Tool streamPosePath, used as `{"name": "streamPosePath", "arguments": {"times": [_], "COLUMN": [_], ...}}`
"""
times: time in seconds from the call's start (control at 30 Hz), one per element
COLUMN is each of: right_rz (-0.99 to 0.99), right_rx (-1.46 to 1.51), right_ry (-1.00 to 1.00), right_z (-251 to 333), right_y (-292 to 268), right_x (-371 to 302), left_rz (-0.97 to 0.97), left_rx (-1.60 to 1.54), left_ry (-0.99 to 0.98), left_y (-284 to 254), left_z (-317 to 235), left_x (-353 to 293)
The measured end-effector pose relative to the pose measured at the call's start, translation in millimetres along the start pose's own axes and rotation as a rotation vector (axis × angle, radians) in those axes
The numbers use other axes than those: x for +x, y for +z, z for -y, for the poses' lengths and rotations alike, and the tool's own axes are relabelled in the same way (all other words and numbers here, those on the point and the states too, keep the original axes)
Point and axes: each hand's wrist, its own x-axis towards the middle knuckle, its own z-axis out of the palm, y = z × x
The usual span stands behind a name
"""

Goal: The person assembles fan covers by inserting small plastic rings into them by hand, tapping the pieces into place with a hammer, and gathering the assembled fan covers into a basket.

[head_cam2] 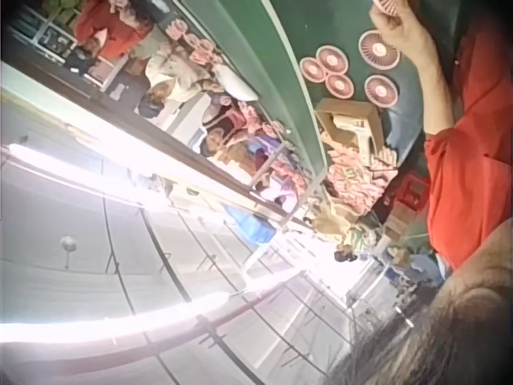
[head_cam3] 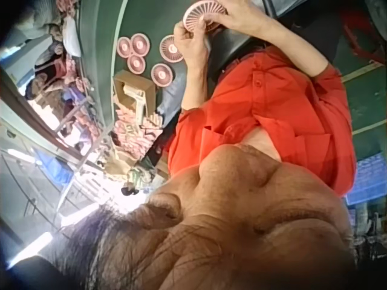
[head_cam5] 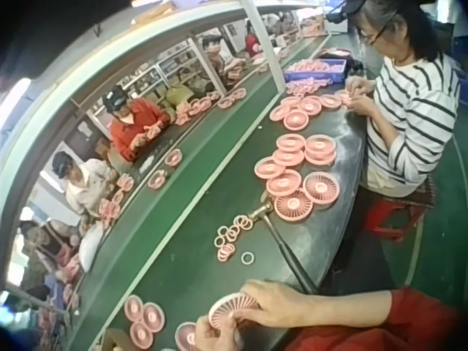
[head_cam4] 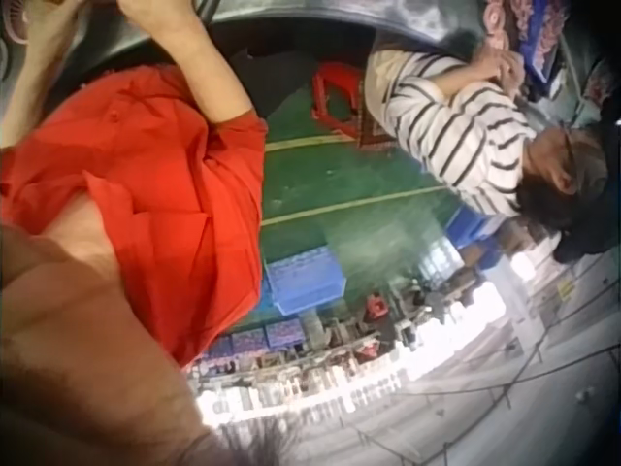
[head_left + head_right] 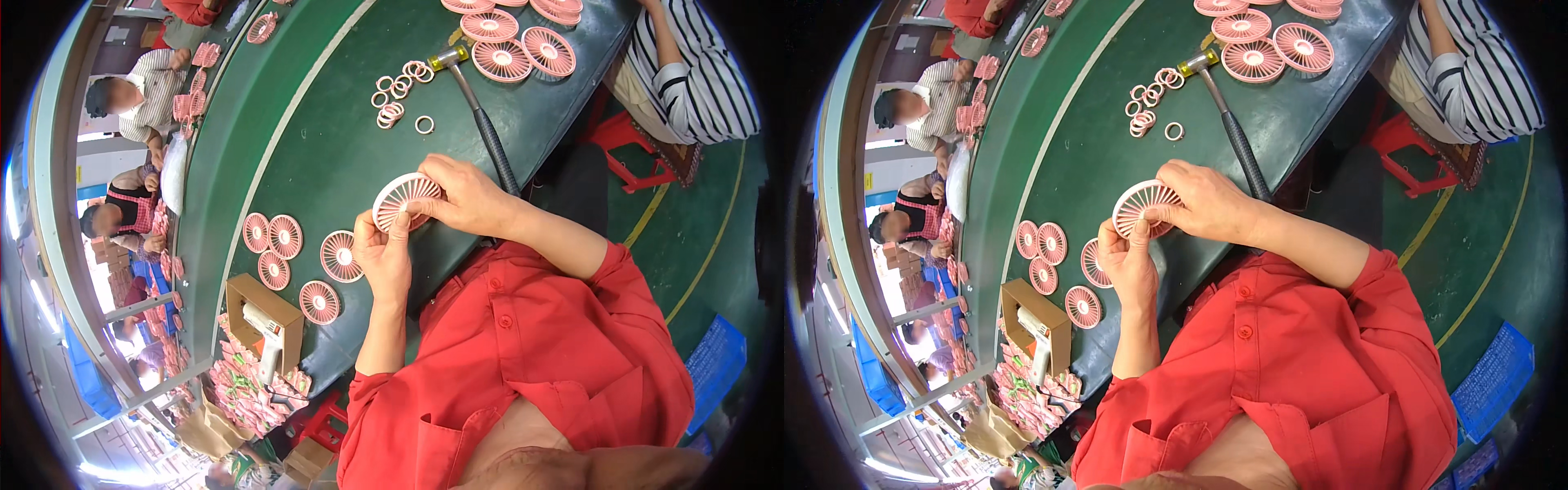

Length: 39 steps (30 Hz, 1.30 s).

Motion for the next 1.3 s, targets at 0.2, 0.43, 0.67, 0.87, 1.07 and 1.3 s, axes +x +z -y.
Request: {"name": "streamPosePath", "arguments": {"times": [0.2,0.43,0.67,0.87,1.07,1.3], "right_rz": [-0.017,0.155,0.038,0.019,-0.052,-0.176], "right_rx": [0.068,0.119,-0.687,-0.666,-0.252,0.065], "right_ry": [0.003,0.102,0.033,-0.155,-0.235,-0.29], "right_z": [1.2,-8.3,-31.0,-61.4,-44.0,-28.7], "right_y": [4.4,1.5,-27.3,-21.8,-45.1,-66.2], "right_x": [-2.6,8.3,62.4,62.5,34.6,3.7], "left_rz": [-0.031,0.006,0.019,0.178,0.549,0.521], "left_rx": [0.22,0.332,1.448,1.903,1.08,1.206], "left_ry": [0.117,0.062,0.807,0.219,0.693,0.771], "left_y": [2.7,-5.9,-102.8,-78.2,126.7,345.5], "left_z": [0.2,-6.9,-21.4,-64.0,-52.8,40.8], "left_x": [-9.9,0.3,89.8,103.6,223.4,372.2]}}
